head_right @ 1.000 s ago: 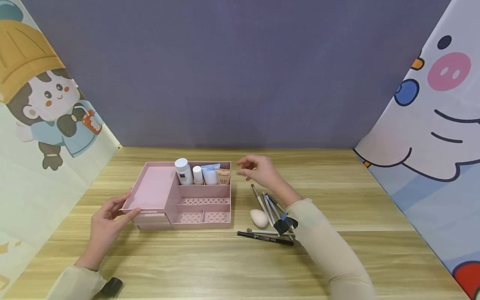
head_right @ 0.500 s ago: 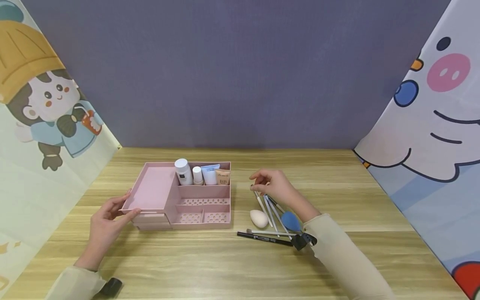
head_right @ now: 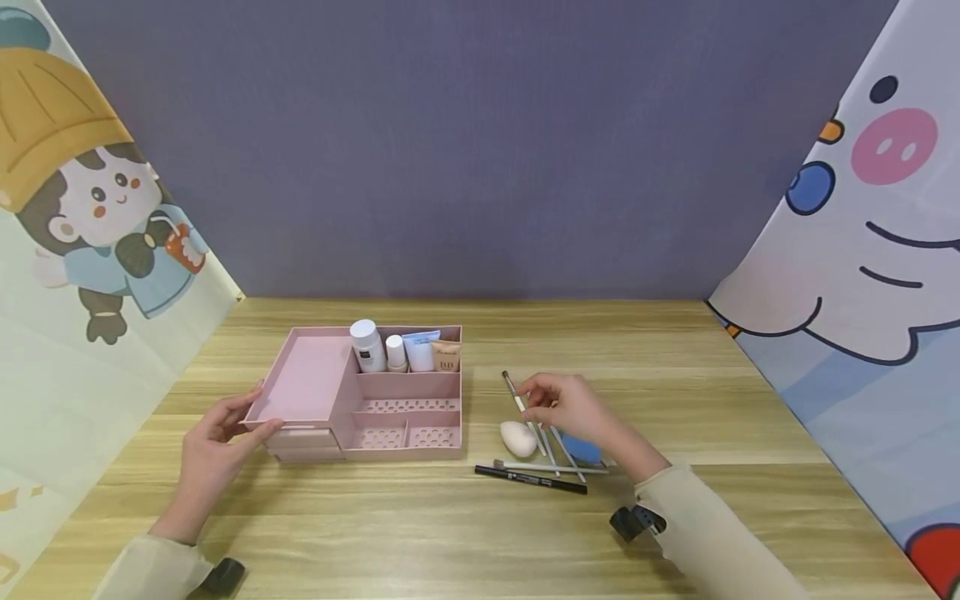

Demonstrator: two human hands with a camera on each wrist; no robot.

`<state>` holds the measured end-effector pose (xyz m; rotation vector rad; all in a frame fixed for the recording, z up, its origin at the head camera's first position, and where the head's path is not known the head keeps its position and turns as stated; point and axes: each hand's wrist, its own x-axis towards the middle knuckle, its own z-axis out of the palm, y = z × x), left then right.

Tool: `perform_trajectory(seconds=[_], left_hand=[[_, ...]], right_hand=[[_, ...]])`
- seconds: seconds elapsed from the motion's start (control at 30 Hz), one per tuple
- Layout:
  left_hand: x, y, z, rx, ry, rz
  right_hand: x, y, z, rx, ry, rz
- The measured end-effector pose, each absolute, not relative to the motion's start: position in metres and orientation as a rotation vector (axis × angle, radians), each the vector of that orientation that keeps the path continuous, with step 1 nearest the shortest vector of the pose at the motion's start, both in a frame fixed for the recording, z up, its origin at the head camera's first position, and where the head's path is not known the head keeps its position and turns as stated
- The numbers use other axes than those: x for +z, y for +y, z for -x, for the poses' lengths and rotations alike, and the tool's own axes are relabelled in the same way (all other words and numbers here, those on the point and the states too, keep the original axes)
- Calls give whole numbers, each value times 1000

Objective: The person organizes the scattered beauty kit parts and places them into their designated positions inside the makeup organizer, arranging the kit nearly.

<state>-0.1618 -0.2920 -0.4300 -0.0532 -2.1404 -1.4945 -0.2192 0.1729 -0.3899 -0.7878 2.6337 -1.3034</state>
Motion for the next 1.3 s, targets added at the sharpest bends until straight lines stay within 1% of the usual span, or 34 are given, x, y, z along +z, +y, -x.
perform_trajectory(seconds=[0.47, 1.0, 1.3], left_hand=[[-430, -291, 161, -1502, -2127, 55], [-429, -289, 160, -1522, -2114, 60], [-429, -290, 160, -1520, -2109, 68]], right_hand=[[-405, 181, 192, -1175, 2545, 921], [-411, 188, 178, -1045, 2468, 914], [-411, 185, 176, -832, 2554, 1126]])
